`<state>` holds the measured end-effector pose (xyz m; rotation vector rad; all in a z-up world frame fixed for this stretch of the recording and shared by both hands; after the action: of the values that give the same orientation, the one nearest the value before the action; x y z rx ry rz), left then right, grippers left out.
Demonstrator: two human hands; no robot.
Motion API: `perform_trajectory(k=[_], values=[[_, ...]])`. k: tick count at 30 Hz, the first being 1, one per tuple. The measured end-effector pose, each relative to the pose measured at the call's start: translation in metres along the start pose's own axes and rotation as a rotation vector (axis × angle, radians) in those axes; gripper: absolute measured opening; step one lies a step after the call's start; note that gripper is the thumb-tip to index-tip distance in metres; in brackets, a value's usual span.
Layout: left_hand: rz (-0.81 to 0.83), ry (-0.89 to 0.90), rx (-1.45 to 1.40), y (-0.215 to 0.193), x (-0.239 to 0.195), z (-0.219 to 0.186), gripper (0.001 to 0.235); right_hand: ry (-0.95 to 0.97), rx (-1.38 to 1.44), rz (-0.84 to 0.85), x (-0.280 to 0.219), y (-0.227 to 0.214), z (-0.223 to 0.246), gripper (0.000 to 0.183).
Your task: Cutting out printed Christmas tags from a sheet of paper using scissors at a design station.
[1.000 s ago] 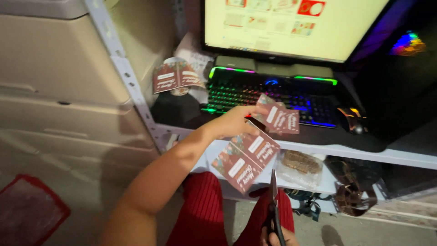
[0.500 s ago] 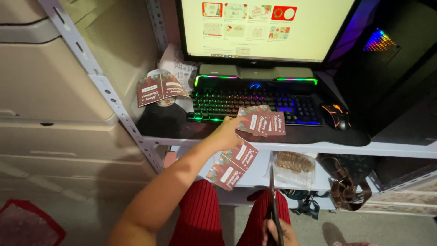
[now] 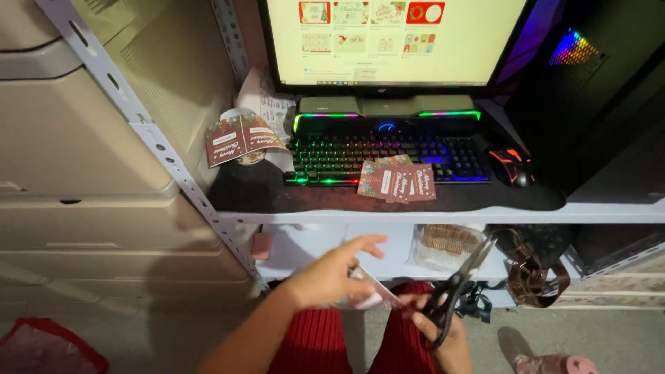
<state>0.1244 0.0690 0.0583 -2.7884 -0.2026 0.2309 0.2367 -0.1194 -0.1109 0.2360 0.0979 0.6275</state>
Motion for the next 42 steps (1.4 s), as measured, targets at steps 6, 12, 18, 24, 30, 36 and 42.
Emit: perform_trajectory(k=[6, 12, 18, 24, 30, 36, 42], values=[[-0.085, 0.231, -0.088, 0.006, -0.004, 0.019, 0.080, 0.002, 0.188, 0.025, -0.003, 0.040, 0.038, 0.026], [-0.126, 0.148, -0.099, -0.014, -0.027, -0.005, 0.077, 0.003, 0.290, 0.033, -0.009, 0.062, 0.057, 0.025], [0.049, 0.032, 0.048, -0.020, -0.058, -0.012, 0.102, -0.081, 0.328, 0.016, -0.009, 0.063, 0.074, 0.025], [0.071, 0.261, 0.096, -0.035, -0.064, -0.003, 0.054, -0.179, 0.124, 0.449, -0.020, 0.062, 0.070, 0.050], [0.077, 0.418, 0.103, -0.074, -0.086, -0.045, 0.051, -0.104, -0.025, 0.873, -0.049, 0.013, -0.010, 0.069], [0.147, 0.310, 0.317, -0.082, -0.085, -0.059, 0.050, 0.138, -0.505, 0.628, -0.047, -0.027, -0.066, 0.039], [0.184, 0.250, 0.323, -0.079, -0.081, -0.057, 0.055, 0.043, -0.268, 0.818, -0.060, 0.025, -0.017, 0.059]])
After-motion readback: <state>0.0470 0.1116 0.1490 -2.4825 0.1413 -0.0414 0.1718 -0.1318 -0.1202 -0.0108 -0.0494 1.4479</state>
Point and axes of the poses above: each hand's wrist, its own x-axis towards the middle knuckle, its own y-axis out of the palm, z = x × y, the point moved 8 cm from there along x, towards the middle knuckle, and after that the axes turned 3 degrees about -z, right-handed, at the moved point
